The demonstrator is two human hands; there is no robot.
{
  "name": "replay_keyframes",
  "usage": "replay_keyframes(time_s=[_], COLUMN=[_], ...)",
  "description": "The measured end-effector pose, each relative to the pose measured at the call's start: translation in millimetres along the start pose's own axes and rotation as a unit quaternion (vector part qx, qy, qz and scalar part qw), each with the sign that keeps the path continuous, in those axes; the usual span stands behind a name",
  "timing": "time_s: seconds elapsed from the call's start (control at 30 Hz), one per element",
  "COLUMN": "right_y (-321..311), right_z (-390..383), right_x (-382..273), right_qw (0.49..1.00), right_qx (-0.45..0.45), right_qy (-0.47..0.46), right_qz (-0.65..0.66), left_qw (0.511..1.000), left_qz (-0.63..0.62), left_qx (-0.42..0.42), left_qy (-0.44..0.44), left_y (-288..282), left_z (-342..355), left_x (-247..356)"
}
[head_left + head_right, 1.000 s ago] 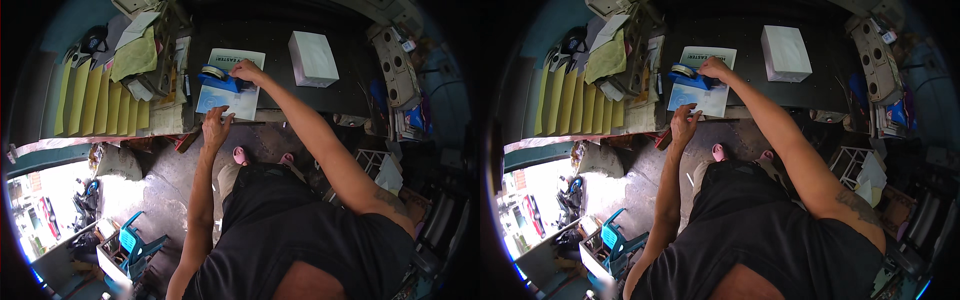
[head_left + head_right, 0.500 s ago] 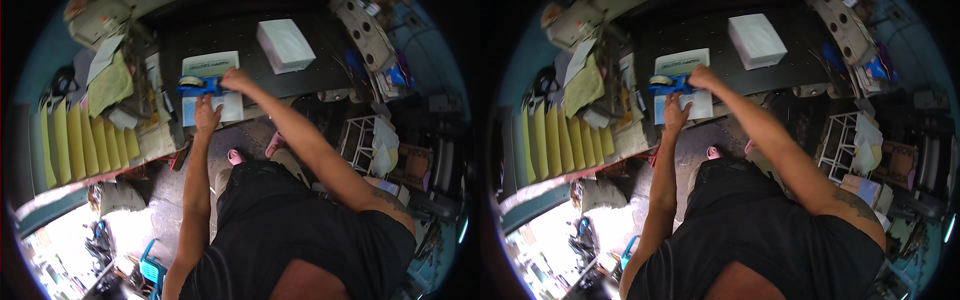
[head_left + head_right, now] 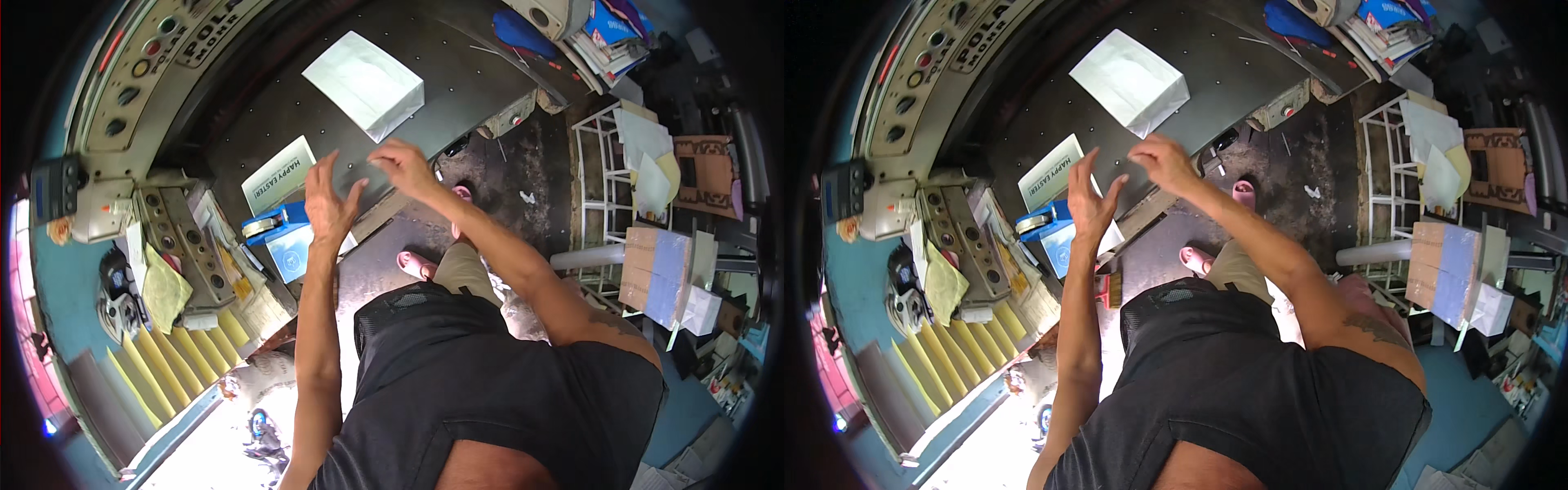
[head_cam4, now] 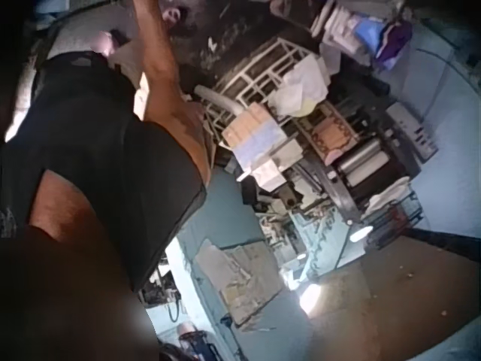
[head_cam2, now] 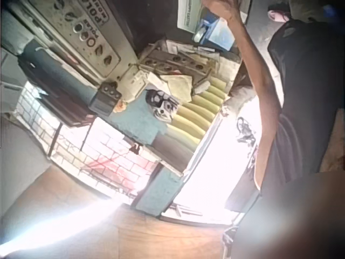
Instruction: Folding and taping a paper bag/envelope to package an item in a print shop.
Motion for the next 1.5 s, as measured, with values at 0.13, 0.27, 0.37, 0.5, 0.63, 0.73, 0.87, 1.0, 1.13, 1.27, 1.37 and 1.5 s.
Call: replay_keyframes(time_s=[0.13,0.27,0.37,0.5,0.63,0.73,0.87,1.0,1.13,1.27,1.37,1.5], right_y=[-23.8,-30.4,-27.5,-25.7,-23.3,-22.9,-22.2,-24.8,-25.6,-34.4,-46.7,-49.4], right_z=[11.5,21.4,23.7,26.2,30.0,33.2,38.5,38.1,34.6,32.0,33.1,31.3], right_x=[49.6,62.5,66.8,63.2,60.4,60.0,55.5,58.4,60.0,70.6,76.2,78.2], right_qw=[0.993,0.994,0.993,0.994,0.993,0.994,0.994,0.991,0.983,0.962,0.944,0.954], right_qx=[0.014,0.042,0.066,0.094,0.095,0.098,0.104,0.107,0.103,0.097,0.112,0.119], right_qy=[0.087,0.074,0.08,0.062,0.063,0.055,0.037,0.047,0.08,0.151,0.156,0.11], right_qz=[0.073,0.067,0.056,0.006,-0.004,-0.009,-0.026,-0.066,-0.127,-0.206,-0.269,-0.251], left_qw=[0.994,0.989,0.989,0.988,0.99,0.99,0.99,0.984,0.975,0.973,0.971,0.973], left_qz=[0.043,0.072,0.081,0.089,0.08,0.079,0.083,0.083,0.112,0.108,0.11,0.101], left_qx=[-0.039,-0.075,-0.078,-0.051,-0.039,-0.038,-0.025,0.006,0.005,-0.003,-0.009,-0.012], left_qy=[0.088,0.101,0.095,0.115,0.112,0.108,0.115,0.159,0.189,0.203,0.211,0.209], left_y=[43.7,69.3,75.0,73.3,69.7,69.2,66.0,66.7,67.7,66.7,69.2,71.6], left_z=[44.1,63.1,70.1,71.9,70.7,71.8,75.1,76.1,74.0,72.7,73.6,76.3], left_x=[18.5,12.2,5.5,2.4,-2.0,-2.1,-1.3,7.7,7.0,3.2,5.1,8.4])
Point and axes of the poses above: each hand's wrist, its own z-axis towards the middle knuckle, its own y-axis out of the palm, x = y × z, the point moved 10 cm from there along z, towards the middle knuckle, and after that the axes turned 15 degrees about -z, right-handed, at the moved point
